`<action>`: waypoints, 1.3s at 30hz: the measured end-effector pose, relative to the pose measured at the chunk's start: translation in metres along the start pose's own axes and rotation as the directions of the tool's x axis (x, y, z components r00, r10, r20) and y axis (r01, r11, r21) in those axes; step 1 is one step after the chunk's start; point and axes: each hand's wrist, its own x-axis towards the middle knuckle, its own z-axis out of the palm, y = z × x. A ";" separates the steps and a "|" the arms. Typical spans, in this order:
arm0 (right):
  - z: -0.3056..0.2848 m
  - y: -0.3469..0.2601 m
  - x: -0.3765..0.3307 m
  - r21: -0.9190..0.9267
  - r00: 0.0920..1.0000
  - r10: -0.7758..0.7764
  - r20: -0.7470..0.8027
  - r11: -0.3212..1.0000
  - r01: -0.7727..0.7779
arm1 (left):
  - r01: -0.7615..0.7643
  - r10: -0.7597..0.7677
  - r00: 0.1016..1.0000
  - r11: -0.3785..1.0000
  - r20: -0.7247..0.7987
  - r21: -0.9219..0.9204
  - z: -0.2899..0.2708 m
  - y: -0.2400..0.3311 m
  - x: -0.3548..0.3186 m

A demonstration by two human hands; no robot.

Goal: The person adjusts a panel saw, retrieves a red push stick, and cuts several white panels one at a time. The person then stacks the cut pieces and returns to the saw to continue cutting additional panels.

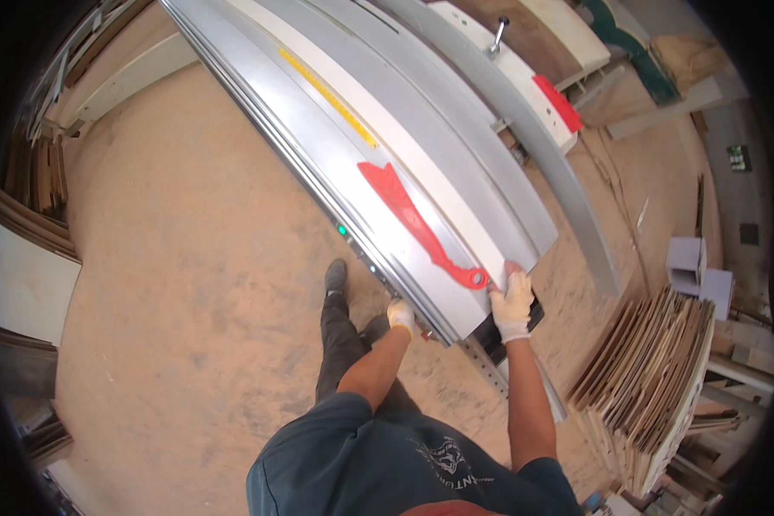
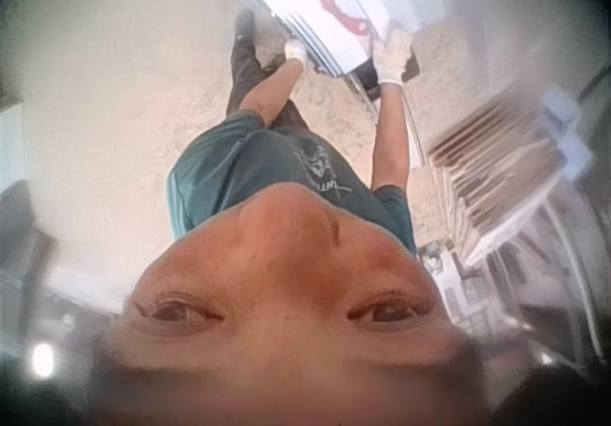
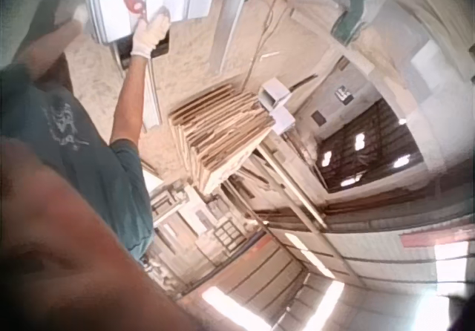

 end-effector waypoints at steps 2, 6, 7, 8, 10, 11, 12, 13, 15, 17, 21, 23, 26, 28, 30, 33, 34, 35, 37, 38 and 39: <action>0.000 -0.001 0.001 0.041 0.999 0.014 -0.039 0.999 -0.012 | -0.017 0.002 0.998 0.964 -0.058 -0.266 0.023 -0.005 -0.004; -0.002 -0.003 0.000 0.023 0.999 -0.034 -0.034 0.999 0.035 | -0.117 0.070 0.978 0.963 -0.194 -0.243 0.030 -0.002 -0.007; -0.002 -0.003 -0.001 0.021 0.999 -0.037 -0.038 0.999 0.038 | -0.134 0.113 0.986 0.975 -0.124 -0.176 0.023 0.000 -0.008; -0.001 -0.003 0.000 0.021 0.998 -0.036 -0.043 0.999 0.037 | -0.096 0.082 0.993 0.979 -0.084 -0.178 0.014 0.002 -0.009; -0.003 -0.002 0.003 0.039 0.999 -0.018 -0.030 0.999 0.019 | -0.045 0.044 0.999 0.993 -0.016 -0.108 -0.005 0.011 -0.011; -0.003 -0.003 0.001 0.053 1.000 0.000 -0.017 0.999 0.001 | 0.206 -0.206 0.978 0.978 -0.008 -0.027 -0.025 0.022 -0.017; -0.003 -0.003 0.001 0.071 1.000 0.011 -0.011 0.997 -0.010 | 0.196 -0.195 0.980 0.980 0.036 -0.025 -0.042 0.034 -0.024; -0.004 -0.003 0.005 0.071 1.000 0.008 -0.011 0.997 -0.007 | 0.190 -0.187 0.981 0.980 0.051 -0.058 -0.053 0.051 -0.029; -0.006 -0.004 0.004 0.069 0.999 0.047 0.025 0.996 -0.048 | 0.170 -0.189 0.980 0.959 0.064 0.226 -0.081 0.091 -0.039; -0.009 -0.006 0.005 0.066 1.000 0.015 0.016 0.998 -0.016 | 0.152 -0.186 0.982 0.881 0.033 0.448 -0.097 0.141 -0.045; -0.019 -0.013 0.009 0.071 0.997 0.067 0.031 0.995 -0.069 | -0.061 0.098 0.992 0.918 -0.076 0.391 -0.124 0.237 -0.081; -0.031 -0.020 0.011 0.035 0.990 0.112 0.083 0.993 -0.115 | -0.185 0.241 0.965 0.907 -0.105 0.378 -0.121 0.281 -0.108; -0.059 -0.032 0.008 0.025 0.995 0.094 0.016 0.995 -0.094 | -0.430 0.484 0.874 0.808 -0.037 0.403 -0.095 0.348 -0.159; -0.082 -0.039 -0.002 0.023 0.995 0.097 0.016 0.995 -0.097 | -0.606 0.621 0.780 0.722 0.073 0.333 -0.060 0.386 -0.189; -0.104 -0.043 -0.019 0.017 0.989 0.143 0.036 0.989 -0.144 | -0.691 0.689 0.711 0.649 0.140 0.318 -0.015 0.416 -0.207; -0.121 -0.040 -0.038 -0.021 0.962 0.253 0.099 0.967 -0.252 | -0.695 0.665 0.714 0.636 0.219 0.336 0.049 0.448 -0.215; -0.122 -0.037 -0.037 -0.053 0.985 0.169 0.031 0.984 -0.167 | -0.676 0.632 0.734 0.644 0.248 0.359 0.067 0.451 -0.213; -0.119 -0.033 -0.034 -0.080 0.994 0.103 -0.028 0.991 -0.105 | -0.628 0.564 0.777 0.660 0.280 0.412 0.087 0.446 -0.206; -0.112 -0.022 -0.019 -0.035 0.986 0.162 -0.033 0.986 -0.163 | -0.553 0.419 0.831 0.697 0.366 0.457 0.108 0.439 -0.196; -0.109 -0.016 -0.009 -0.005 0.983 0.183 -0.018 0.983 -0.183 | -0.596 0.405 0.796 0.658 0.450 0.460 0.112 0.427 -0.192; -0.107 -0.010 -0.003 -0.117 0.976 0.216 0.031 0.970 -0.211 | -0.598 0.406 0.797 0.629 0.447 0.497 0.109 0.416 -0.190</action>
